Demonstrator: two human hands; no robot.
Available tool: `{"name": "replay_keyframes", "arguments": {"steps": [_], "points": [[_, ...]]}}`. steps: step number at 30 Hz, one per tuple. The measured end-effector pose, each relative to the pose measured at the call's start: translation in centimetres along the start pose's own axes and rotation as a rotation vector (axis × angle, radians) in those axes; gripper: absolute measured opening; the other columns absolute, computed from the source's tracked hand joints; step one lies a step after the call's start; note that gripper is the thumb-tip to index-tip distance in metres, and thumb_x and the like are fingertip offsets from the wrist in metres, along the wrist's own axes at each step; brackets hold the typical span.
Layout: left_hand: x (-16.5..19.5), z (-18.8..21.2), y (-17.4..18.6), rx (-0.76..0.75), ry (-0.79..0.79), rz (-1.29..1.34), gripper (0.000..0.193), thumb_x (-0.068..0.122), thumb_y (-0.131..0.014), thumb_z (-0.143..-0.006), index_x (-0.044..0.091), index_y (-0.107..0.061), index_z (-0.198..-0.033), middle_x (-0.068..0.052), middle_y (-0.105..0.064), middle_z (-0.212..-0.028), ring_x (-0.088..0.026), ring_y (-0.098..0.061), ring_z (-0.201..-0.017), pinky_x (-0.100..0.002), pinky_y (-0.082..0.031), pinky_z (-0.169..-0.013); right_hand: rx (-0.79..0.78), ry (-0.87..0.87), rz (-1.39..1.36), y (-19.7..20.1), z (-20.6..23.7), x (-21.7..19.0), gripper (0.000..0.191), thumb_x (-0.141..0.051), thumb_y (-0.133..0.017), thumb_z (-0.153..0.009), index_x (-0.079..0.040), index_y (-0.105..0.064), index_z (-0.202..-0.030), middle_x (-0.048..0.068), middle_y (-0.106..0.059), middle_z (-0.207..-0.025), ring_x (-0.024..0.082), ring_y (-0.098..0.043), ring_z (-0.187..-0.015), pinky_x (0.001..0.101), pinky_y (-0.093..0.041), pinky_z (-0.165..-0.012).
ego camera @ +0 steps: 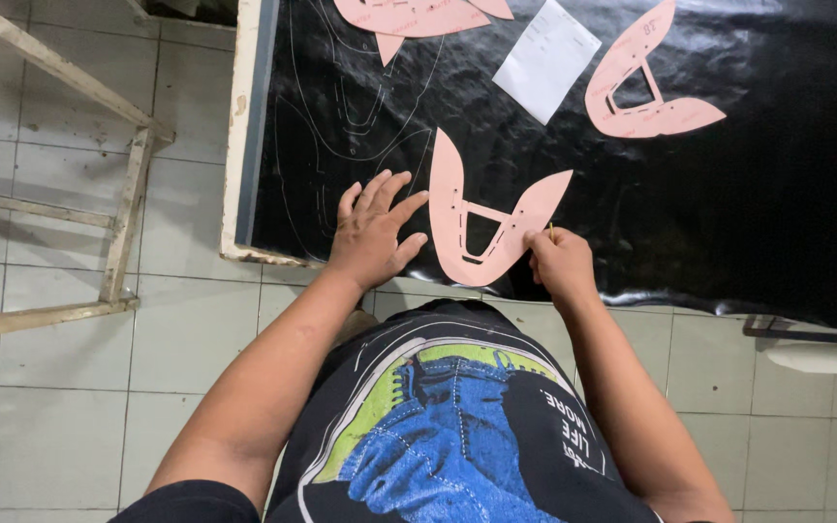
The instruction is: The person holds a pink paper pattern template on a black leather sheet and traces around its edges with a pen, repositioning the template to trace multiple outlines. They then carry the pattern pieces to a side table and stack them with other cut pattern pieces.
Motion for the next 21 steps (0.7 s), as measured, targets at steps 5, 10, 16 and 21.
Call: {"name": "replay_keyframes", "arguments": {"steps": [5, 10, 16, 21], "points": [[0.8, -0.9, -1.2, -0.104, 0.104, -0.061, 0.073, 0.050, -0.073, -0.083, 0.016, -0.053, -0.145, -0.009, -0.034, -0.155, -0.030, -0.022, -0.151, -0.058, -0.012, -0.123, 0.053, 0.026, 0.162, 0.8, -0.3, -0.9, 0.025, -0.023, -0.066, -0.089, -0.001, -0.066, -0.076, 0.006, -0.064, -0.064, 0.013, -0.056, -0.049, 0.0298, -0.045, -0.048], [1.8, -1.1, -1.5, -0.002, -0.064, -0.097, 0.067, 0.047, -0.070, -0.087, 0.020, -0.055, -0.147, -0.003, -0.038, -0.160, -0.027, -0.025, -0.152, -0.063, -0.008, -0.122, 0.079, 0.020, 0.399, 1.4, -1.0, -1.3, 0.033, -0.030, -0.069, -0.091, 0.000, -0.067, -0.080, 0.010, -0.068, -0.068, 0.019, -0.063, -0.055, 0.0346, -0.051, -0.057], [1.5, -1.3, -1.5, -0.054, -0.031, -0.055, 0.065, 0.054, -0.070, -0.084, 0.024, -0.059, -0.140, 0.000, -0.040, -0.161, -0.026, -0.026, -0.152, -0.061, -0.007, -0.123, 0.206, 0.261, 0.444, 2.2, -0.3, -1.4, 0.048, -0.031, -0.079, -0.087, -0.008, -0.066, -0.126, 0.008, -0.070, -0.082, 0.020, -0.067, -0.075, 0.0351, -0.052, -0.072], [1.8, -1.3, -1.4, -0.047, -0.046, -0.069, 0.067, 0.059, -0.070, -0.083, 0.026, -0.059, -0.140, 0.003, -0.042, -0.160, -0.027, -0.027, -0.152, -0.061, -0.007, -0.123, 0.158, 0.277, 0.385, 2.5, -0.2, -1.3, 0.064, -0.025, -0.079, -0.085, -0.015, -0.059, -0.145, 0.005, -0.070, -0.084, 0.017, -0.067, -0.075, 0.0318, -0.053, -0.074]]}}
Point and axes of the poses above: each hand's wrist, its own z-axis away from the middle knuckle, its own y-axis out of the back of the hand, x = y × z, the point moved 4 cm from there along -z, towards the middle knuckle
